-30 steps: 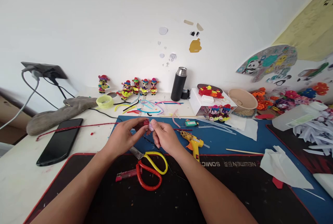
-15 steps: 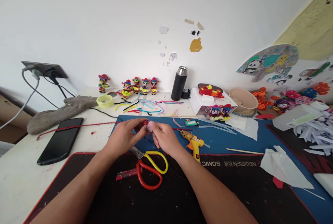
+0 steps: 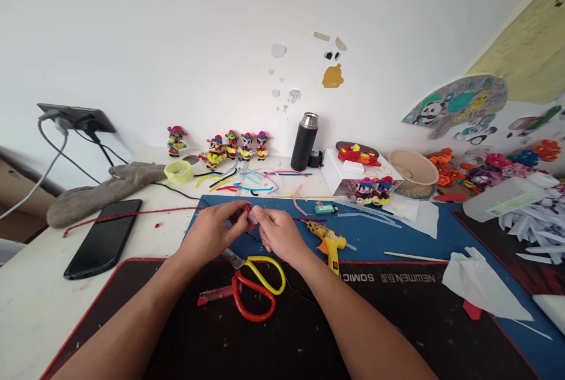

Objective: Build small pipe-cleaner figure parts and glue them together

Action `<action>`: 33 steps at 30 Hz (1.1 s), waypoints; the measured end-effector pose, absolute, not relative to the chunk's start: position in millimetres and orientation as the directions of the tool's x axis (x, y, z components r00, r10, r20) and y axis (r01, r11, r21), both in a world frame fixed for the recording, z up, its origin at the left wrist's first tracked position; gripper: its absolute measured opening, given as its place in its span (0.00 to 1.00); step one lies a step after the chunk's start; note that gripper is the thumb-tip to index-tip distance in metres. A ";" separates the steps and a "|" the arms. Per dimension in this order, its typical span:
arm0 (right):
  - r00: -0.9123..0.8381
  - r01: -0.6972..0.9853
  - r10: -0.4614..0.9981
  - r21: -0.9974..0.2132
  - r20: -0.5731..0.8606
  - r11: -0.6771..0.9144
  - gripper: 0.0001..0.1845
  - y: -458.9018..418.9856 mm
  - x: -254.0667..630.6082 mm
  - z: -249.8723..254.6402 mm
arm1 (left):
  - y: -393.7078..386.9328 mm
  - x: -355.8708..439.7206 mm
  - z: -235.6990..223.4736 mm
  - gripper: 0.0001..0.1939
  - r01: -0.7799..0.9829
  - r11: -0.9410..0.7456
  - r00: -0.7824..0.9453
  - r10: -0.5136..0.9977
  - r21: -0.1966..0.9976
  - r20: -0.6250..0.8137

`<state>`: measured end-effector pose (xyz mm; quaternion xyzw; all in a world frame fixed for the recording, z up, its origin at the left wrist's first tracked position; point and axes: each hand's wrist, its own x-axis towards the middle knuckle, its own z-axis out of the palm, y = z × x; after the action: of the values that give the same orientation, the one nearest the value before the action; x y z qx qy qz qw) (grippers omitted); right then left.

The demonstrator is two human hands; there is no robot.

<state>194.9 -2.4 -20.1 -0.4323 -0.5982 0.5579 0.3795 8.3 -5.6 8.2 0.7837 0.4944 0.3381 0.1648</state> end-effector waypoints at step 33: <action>-0.295 0.261 0.955 -0.960 0.018 0.099 0.39 -2.3 199.7 -19.4 | -3.7 1.8 10.5 0.24 0.688 -0.465 0.329 0.884 0.557 0.332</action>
<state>199.7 -2.3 -19.4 -0.4702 -0.6466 0.4791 0.3623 1.8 -3.7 10.5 0.7993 0.4916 0.3061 0.1602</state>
